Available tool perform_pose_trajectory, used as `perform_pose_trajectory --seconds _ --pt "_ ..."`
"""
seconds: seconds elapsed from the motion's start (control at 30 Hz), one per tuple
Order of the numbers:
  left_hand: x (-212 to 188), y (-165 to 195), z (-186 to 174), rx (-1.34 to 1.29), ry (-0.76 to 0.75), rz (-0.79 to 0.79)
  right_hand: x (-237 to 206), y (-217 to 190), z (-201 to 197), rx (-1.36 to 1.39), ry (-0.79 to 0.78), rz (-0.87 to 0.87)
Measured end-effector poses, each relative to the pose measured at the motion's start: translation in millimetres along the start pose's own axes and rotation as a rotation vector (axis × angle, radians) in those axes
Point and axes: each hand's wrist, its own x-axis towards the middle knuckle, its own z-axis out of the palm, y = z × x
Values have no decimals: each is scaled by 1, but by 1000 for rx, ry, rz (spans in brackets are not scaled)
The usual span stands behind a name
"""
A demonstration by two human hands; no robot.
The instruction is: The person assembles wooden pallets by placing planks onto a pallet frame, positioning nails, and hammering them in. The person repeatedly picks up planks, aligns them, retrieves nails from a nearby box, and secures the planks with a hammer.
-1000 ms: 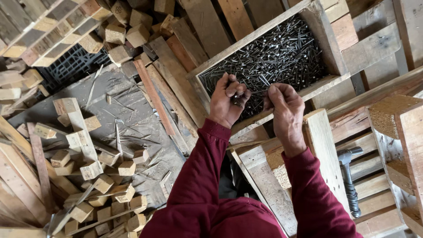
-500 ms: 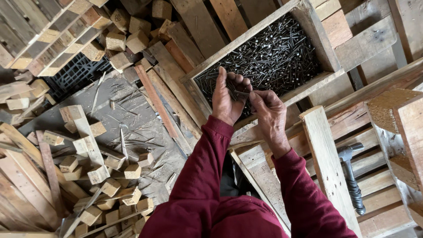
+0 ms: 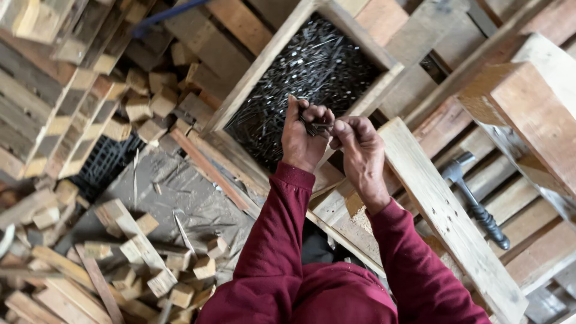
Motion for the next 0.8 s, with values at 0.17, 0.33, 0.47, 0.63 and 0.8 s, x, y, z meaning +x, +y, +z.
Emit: perform_pose_trajectory --seconds 0.17,0.33,0.47,0.63,0.8 --pt "-23 -45 12 667 -48 -247 -33 -27 -62 -256 185 19" --pt "-56 -110 6 1130 -314 -543 -81 -27 -144 -184 372 77" --pt "-70 -170 -11 1309 -447 -659 -131 -25 -206 -202 432 87" --pt "-99 -236 -45 1208 -375 -778 -181 -33 -328 -666 321 182" --pt "-131 -301 -70 949 -279 -750 -198 -22 -432 -1435 -69 244"
